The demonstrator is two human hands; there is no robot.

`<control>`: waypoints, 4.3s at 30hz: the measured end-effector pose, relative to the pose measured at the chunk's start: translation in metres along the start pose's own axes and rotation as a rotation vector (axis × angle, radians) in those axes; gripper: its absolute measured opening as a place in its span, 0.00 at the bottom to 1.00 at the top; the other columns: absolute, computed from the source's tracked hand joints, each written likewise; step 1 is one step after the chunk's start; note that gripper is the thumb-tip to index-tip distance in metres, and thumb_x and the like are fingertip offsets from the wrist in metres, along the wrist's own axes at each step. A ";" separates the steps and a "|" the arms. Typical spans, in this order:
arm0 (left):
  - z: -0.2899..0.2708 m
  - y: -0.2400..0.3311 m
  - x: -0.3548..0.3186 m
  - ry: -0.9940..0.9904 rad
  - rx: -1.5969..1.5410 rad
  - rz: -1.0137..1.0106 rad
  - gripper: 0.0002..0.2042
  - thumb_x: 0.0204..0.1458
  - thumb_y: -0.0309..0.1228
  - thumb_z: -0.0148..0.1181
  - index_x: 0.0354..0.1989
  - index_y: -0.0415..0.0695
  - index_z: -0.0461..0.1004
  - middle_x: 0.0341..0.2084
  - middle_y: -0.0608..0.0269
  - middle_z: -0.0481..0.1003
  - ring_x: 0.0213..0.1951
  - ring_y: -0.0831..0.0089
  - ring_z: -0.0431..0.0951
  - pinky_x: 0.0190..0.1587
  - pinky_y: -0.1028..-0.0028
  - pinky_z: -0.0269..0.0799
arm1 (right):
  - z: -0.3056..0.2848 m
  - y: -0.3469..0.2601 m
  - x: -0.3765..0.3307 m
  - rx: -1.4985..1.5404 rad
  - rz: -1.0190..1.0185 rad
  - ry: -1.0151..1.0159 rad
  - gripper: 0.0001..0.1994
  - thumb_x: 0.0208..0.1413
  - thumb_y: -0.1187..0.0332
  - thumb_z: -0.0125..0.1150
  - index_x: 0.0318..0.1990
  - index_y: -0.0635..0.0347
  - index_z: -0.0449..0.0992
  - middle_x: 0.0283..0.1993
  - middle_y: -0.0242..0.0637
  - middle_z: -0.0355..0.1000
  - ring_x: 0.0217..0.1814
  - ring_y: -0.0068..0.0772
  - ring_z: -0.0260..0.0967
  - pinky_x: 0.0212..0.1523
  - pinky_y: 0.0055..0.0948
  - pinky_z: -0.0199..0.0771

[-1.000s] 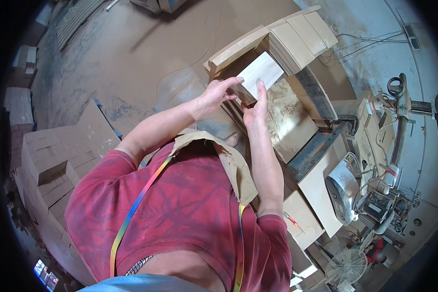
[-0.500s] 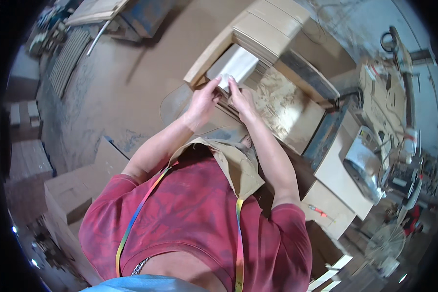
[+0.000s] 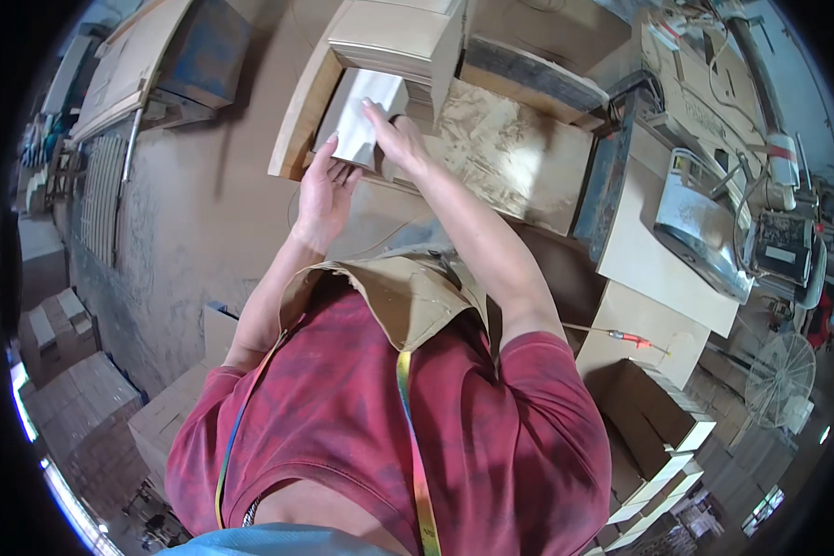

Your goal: Sorting, processing, and stacking wooden blocks on a production floor using a woodworking machine.

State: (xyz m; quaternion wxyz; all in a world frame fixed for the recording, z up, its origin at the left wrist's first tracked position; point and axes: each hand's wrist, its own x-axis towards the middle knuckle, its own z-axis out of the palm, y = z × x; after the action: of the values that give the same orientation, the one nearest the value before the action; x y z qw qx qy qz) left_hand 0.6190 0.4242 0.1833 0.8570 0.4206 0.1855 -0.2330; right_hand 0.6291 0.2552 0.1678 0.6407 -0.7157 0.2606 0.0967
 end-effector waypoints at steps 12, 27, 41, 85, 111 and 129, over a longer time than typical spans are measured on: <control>0.036 0.013 -0.007 0.037 0.164 -0.004 0.29 0.68 0.39 0.64 0.70 0.31 0.70 0.63 0.42 0.72 0.62 0.59 0.73 0.70 0.60 0.67 | -0.020 -0.017 0.022 -0.436 -0.017 -0.181 0.50 0.62 0.21 0.49 0.55 0.70 0.86 0.55 0.57 0.82 0.53 0.54 0.82 0.48 0.43 0.84; 0.005 0.046 0.038 -0.016 0.254 -0.190 0.33 0.66 0.36 0.67 0.71 0.22 0.65 0.67 0.24 0.64 0.65 0.44 0.72 0.73 0.50 0.68 | -0.005 0.037 0.005 0.220 0.039 -0.082 0.52 0.67 0.24 0.50 0.80 0.64 0.62 0.84 0.59 0.55 0.79 0.61 0.64 0.73 0.59 0.74; -0.021 0.145 0.168 -0.234 0.353 -0.313 0.46 0.69 0.33 0.62 0.80 0.23 0.34 0.79 0.20 0.27 0.82 0.29 0.31 0.84 0.41 0.36 | 0.046 0.373 -0.196 0.770 0.679 0.807 0.28 0.71 0.47 0.60 0.42 0.72 0.83 0.35 0.48 0.77 0.29 0.41 0.71 0.29 0.40 0.75; -0.084 0.151 0.154 0.034 1.015 -0.476 0.45 0.68 0.36 0.64 0.77 0.22 0.37 0.68 0.08 0.55 0.61 0.29 0.76 0.61 0.46 0.82 | 0.170 0.439 -0.168 1.013 0.670 0.874 0.23 0.70 0.54 0.62 0.37 0.73 0.82 0.34 0.49 0.76 0.29 0.41 0.75 0.27 0.39 0.77; -0.310 -0.100 0.197 -0.939 1.312 -0.191 0.30 0.60 0.39 0.71 0.68 0.36 0.74 0.43 0.44 0.74 0.38 0.56 0.75 0.39 0.57 0.76 | 0.032 0.441 -0.309 0.939 0.517 0.883 0.18 0.74 0.55 0.62 0.35 0.60 0.78 0.29 0.35 0.74 0.25 0.30 0.75 0.29 0.27 0.75; -0.218 -0.127 0.255 -1.245 1.770 -0.292 0.24 0.59 0.45 0.70 0.51 0.34 0.82 0.35 0.49 0.79 0.33 0.61 0.77 0.35 0.62 0.77 | 0.182 0.427 -0.328 1.165 0.603 1.151 0.16 0.74 0.53 0.62 0.37 0.53 0.78 0.27 0.27 0.72 0.28 0.29 0.78 0.33 0.32 0.79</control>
State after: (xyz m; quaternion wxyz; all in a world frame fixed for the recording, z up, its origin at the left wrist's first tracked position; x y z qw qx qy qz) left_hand 0.7316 0.4703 -0.1539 0.1585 0.6704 -0.4659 -0.5553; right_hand 0.1755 0.4943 -0.0766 0.6208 -0.1124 0.7299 -0.2632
